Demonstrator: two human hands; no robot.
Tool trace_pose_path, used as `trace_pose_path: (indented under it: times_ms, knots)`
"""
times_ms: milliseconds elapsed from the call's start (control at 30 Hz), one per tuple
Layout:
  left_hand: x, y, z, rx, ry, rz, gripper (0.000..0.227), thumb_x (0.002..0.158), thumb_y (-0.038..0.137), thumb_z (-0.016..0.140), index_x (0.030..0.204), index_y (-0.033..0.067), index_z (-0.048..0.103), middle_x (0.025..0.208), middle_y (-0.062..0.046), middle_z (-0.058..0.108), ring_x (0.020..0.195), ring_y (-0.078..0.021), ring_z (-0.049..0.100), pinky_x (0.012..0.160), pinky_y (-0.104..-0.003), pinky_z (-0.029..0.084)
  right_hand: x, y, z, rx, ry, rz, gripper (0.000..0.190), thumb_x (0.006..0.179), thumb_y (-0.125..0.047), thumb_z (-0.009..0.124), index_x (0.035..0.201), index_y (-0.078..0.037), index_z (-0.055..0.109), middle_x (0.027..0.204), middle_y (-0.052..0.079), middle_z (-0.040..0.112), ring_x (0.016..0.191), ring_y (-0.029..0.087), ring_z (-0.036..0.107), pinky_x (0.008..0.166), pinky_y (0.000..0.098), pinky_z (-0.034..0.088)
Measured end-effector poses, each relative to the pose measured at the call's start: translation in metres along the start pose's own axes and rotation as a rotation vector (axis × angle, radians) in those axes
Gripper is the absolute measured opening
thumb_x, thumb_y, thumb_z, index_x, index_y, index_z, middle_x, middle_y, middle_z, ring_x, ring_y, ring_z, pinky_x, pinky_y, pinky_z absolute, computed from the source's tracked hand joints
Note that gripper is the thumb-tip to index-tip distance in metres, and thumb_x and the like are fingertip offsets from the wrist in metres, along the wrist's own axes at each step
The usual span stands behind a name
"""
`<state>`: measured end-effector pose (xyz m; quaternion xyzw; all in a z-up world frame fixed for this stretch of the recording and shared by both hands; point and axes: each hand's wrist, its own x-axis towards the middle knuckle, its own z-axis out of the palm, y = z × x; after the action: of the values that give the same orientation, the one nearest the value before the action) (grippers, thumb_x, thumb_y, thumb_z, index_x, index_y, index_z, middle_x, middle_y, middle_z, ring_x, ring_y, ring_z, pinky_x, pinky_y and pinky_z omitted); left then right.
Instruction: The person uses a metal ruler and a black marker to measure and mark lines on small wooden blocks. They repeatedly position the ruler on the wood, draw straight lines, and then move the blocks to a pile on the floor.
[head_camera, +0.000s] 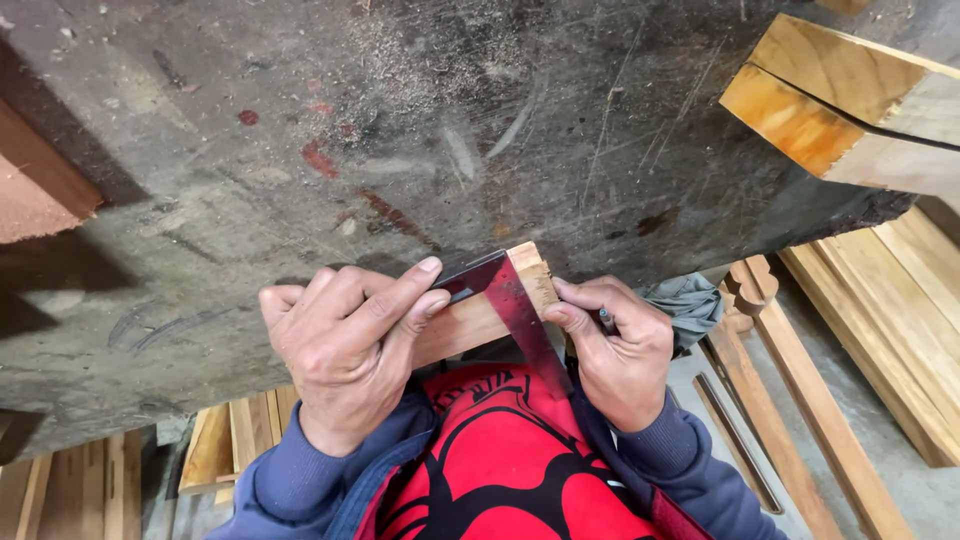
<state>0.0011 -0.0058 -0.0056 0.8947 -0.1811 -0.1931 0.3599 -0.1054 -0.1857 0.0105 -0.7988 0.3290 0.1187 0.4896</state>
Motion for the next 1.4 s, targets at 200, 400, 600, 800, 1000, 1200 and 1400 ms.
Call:
trace_pose_path:
  times_ms: [200,400,600,800,1000,1200,1400]
  knots:
    - [-0.001,0.000,0.000,0.022,0.001,0.009,0.012,0.085,0.025,0.068,0.097,0.0227,0.069,0.071,0.009,0.057,0.058,-0.0110,0.046,0.069,-0.032,0.021,-0.001,0.002,0.000,-0.019,0.000,-0.010,0.009,0.080,-0.006,0.065,0.088,-0.002,0.064,0.076,0.009,0.062,0.068,0.015,0.059,0.065,0.0241,0.046]
    - [-0.001,-0.001,0.001,0.020,0.012,0.020,0.012,0.085,0.024,0.068,0.098,0.0220,0.069,0.071,0.008,0.057,0.058,-0.0110,0.046,0.070,-0.032,0.021,-0.001,0.003,0.001,-0.006,0.015,-0.011,0.010,0.079,-0.006,0.066,0.089,-0.002,0.064,0.078,0.010,0.063,0.069,0.015,0.060,0.065,0.0238,0.046]
    - [-0.001,0.000,0.001,0.055,0.057,0.071,0.012,0.085,0.024,0.070,0.097,0.0201,0.070,0.071,0.007,0.057,0.059,-0.0117,0.047,0.068,-0.032,0.022,0.001,-0.004,-0.005,-0.052,0.012,0.001,0.015,0.078,-0.007,0.068,0.092,-0.003,0.064,0.079,0.009,0.064,0.068,0.013,0.061,0.064,0.0227,0.046]
    - [-0.003,0.001,0.002,0.103,0.107,0.095,0.010,0.085,0.024,0.073,0.094,0.0205,0.070,0.070,0.006,0.058,0.059,-0.0116,0.049,0.069,-0.033,0.023,0.004,-0.030,-0.026,0.100,0.256,0.021,0.051,0.095,-0.041,0.028,0.089,0.002,0.054,0.071,0.012,0.052,0.054,0.012,0.043,0.050,0.0205,0.031]
    - [-0.003,0.000,0.003,0.127,0.129,0.139,0.010,0.086,0.024,0.073,0.094,0.0197,0.070,0.070,0.006,0.057,0.060,-0.0129,0.050,0.069,-0.033,0.024,0.011,-0.036,-0.024,-0.258,0.131,-0.369,0.013,0.084,-0.006,0.047,0.076,0.000,0.055,0.068,0.010,0.058,0.064,0.020,0.057,0.066,0.0296,0.046]
    - [-0.007,-0.001,0.005,0.129,0.115,0.145,0.011,0.087,0.025,0.072,0.096,0.0195,0.071,0.070,0.005,0.058,0.062,-0.0128,0.050,0.068,-0.034,0.024,0.007,-0.049,-0.017,-0.179,0.066,-0.493,0.015,0.083,0.001,0.061,0.097,0.008,0.058,0.087,0.021,0.064,0.076,0.028,0.065,0.073,0.0330,0.052]
    - [-0.010,-0.001,0.008,0.134,0.150,0.162,0.009,0.087,0.024,0.074,0.095,0.0189,0.072,0.070,0.004,0.058,0.061,-0.0123,0.050,0.069,-0.034,0.023,-0.002,-0.044,-0.019,-0.182,-0.003,-0.525,0.012,0.084,0.007,0.060,0.096,0.008,0.058,0.093,0.022,0.063,0.084,0.031,0.065,0.079,0.0344,0.051]
